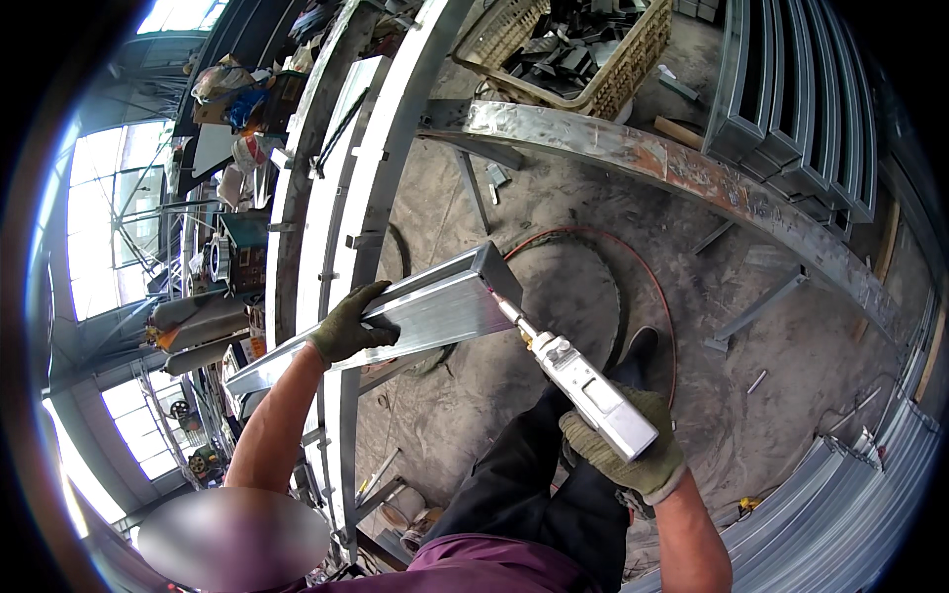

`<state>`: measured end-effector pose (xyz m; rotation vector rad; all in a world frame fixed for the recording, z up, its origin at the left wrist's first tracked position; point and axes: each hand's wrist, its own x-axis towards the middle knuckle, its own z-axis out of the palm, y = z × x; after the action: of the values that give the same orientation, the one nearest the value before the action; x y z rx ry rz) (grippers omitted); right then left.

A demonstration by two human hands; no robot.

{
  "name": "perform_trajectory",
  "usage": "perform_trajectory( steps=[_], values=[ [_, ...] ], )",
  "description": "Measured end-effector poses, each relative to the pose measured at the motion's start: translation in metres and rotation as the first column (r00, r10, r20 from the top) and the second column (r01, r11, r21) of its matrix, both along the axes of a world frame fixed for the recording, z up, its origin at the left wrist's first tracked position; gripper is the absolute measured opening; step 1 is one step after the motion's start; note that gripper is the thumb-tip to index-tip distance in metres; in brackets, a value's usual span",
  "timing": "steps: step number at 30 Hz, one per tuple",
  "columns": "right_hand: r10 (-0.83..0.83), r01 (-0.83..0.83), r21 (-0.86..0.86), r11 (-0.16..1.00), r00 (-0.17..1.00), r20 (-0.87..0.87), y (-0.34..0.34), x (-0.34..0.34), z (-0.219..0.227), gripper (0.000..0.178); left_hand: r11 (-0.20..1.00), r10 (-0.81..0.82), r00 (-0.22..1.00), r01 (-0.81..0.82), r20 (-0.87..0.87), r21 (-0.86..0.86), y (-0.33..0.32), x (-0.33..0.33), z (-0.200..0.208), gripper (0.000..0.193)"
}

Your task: The person welds seams on a rectangular metal frame using a handheld welding torch, then repositions the frame to weld additional joints. The person wears gloves and a head-mounted camera, and the workspace contains metal stock and tools.

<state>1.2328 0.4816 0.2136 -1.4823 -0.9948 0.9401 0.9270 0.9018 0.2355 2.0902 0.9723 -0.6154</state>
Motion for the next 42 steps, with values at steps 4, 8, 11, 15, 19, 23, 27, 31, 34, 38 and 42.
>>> perform_trajectory(
  steps=[4, 8, 11, 15, 19, 23, 27, 31, 34, 38, 42],
  values=[
    [0.026, -0.033, 0.052, 0.998, 0.991, 0.130, -0.002, 0.003, -0.002, 0.038, 1.000, 0.008, 0.999, -0.007, -0.035, 0.019, -0.002, 0.003, 0.003, 0.103],
    [-0.093, 0.001, -0.173, 0.985, 0.846, -0.526, -0.012, 0.001, -0.002, 0.036, 0.996, -0.028, 0.997, 0.034, -0.067, 0.083, -0.006, 0.013, 0.012, 0.106],
    [-0.227, -0.033, -0.295, 0.955, 0.558, -0.798, -0.018, 0.004, 0.003, 0.033, 0.998, 0.059, 0.997, -0.057, -0.055, 0.032, -0.008, 0.016, 0.014, 0.108],
    [-0.006, -0.019, -0.096, 0.995, 0.967, -0.254, -0.020, 0.007, -0.003, 0.030, 0.995, -0.003, 0.999, 0.006, -0.032, 0.096, -0.006, 0.010, 0.010, 0.110],
    [-0.028, -0.017, -0.132, 0.991, 0.943, -0.331, -0.011, 0.011, 0.009, 0.029, 0.994, -0.017, 1.000, 0.019, -0.019, 0.109, -0.006, 0.009, 0.010, 0.108],
    [-0.047, -0.013, -0.152, 0.988, 0.924, -0.378, -0.013, 0.006, 0.002, 0.037, 0.996, 0.009, 1.000, -0.008, -0.013, 0.093, -0.005, 0.006, 0.006, 0.110],
    [-0.006, 0.000, -0.038, 0.999, 0.987, -0.160, -0.008, 0.005, 0.000, 0.038, 0.993, -0.018, 1.000, 0.021, -0.024, 0.112, -0.004, 0.005, 0.005, 0.111],
    [0.005, -0.010, -0.038, 0.999, 0.990, -0.138, -0.009, 0.006, -0.002, 0.038, 0.992, -0.035, 0.999, 0.037, -0.018, 0.122, -0.003, 0.003, 0.004, 0.110],
    [-0.002, -0.006, -0.045, 0.999, 0.983, -0.185, -0.010, 0.005, -0.002, 0.038, 0.994, -0.014, 1.000, 0.016, -0.016, 0.113, -0.005, 0.005, 0.005, 0.111],
    [0.013, -0.013, -0.005, 1.000, 0.999, -0.035, -0.006, 0.005, -0.002, 0.038, 0.997, 0.000, 0.998, 0.005, -0.061, 0.082, -0.006, 0.011, 0.009, 0.109],
    [0.011, -0.012, -0.014, 1.000, 0.998, -0.066, -0.005, 0.005, 0.000, 0.037, 0.997, 0.003, 0.999, 0.001, -0.047, 0.071, -0.006, 0.010, 0.009, 0.109]
  ],
)
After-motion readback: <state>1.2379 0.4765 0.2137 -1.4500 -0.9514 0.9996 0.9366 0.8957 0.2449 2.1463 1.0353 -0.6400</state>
